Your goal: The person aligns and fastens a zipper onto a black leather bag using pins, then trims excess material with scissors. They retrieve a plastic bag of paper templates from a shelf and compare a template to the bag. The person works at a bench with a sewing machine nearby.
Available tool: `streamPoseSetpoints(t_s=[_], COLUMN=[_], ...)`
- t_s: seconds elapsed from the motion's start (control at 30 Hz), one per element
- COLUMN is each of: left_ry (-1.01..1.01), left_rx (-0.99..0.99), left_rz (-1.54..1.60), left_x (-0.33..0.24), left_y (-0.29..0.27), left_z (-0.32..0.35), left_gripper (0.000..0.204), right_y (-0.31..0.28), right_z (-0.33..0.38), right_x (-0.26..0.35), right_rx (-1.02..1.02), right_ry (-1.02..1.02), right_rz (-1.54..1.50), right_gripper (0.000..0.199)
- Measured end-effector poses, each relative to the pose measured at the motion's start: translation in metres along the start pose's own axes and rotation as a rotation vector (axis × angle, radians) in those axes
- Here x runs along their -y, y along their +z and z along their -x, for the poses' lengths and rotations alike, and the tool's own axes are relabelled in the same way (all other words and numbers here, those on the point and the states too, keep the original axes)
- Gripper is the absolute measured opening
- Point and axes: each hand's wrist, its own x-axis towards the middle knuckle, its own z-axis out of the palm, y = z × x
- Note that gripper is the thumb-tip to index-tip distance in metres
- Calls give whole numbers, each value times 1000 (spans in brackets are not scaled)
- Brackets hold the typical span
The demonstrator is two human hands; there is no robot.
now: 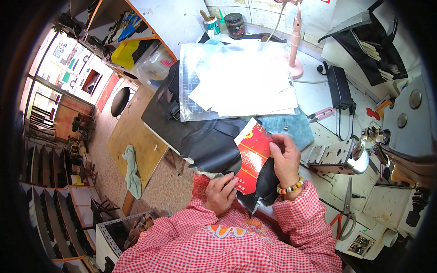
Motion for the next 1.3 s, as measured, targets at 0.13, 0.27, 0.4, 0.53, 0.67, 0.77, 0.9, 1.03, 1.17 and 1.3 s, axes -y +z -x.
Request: streamPoseSetpoints(t_s=[0.13,0.27,0.4,0.53,0.67,0.77,0.9,1.03,1.17,1.3], left_ry=[-2,-62,-262,-234,-239,-265,-286,-272,-272,-266], left_rx=[27,-106,77,183,149,93,28,-8,-6,-28], left_rz=[-62,-239,-119,-152,-227,-279,-285,-351,-245,-193], left_x=[-11,-13,0,-1,1,3,17,36,45,48], left_y=[-15,-44,-56,-43,-34,-29,-25,-23,-15,-10], left_z=[-11,-26,-31,-16,-2,1,1,0,6,10], left_gripper=[40,41,56,61,63,62,57,50,51,53], right_y=[0,0,0,0,-1,0,-1,1,0,-1], right_z=[0,0,0,0,0,-1,-1,-1,-2,-1], right_x=[1,2,4,5,5,6,7,5,1,2], right_rx=[-4,-5,-9,5,3,7,-5,10,8,15], right_ry=[-3,15,55,36,33,28,47,12,16,2], right_rz=[24,3,-2,14,34,38,39,26,-15,6], right_gripper=[17,17,16,16,16,16,17,16,17,17])
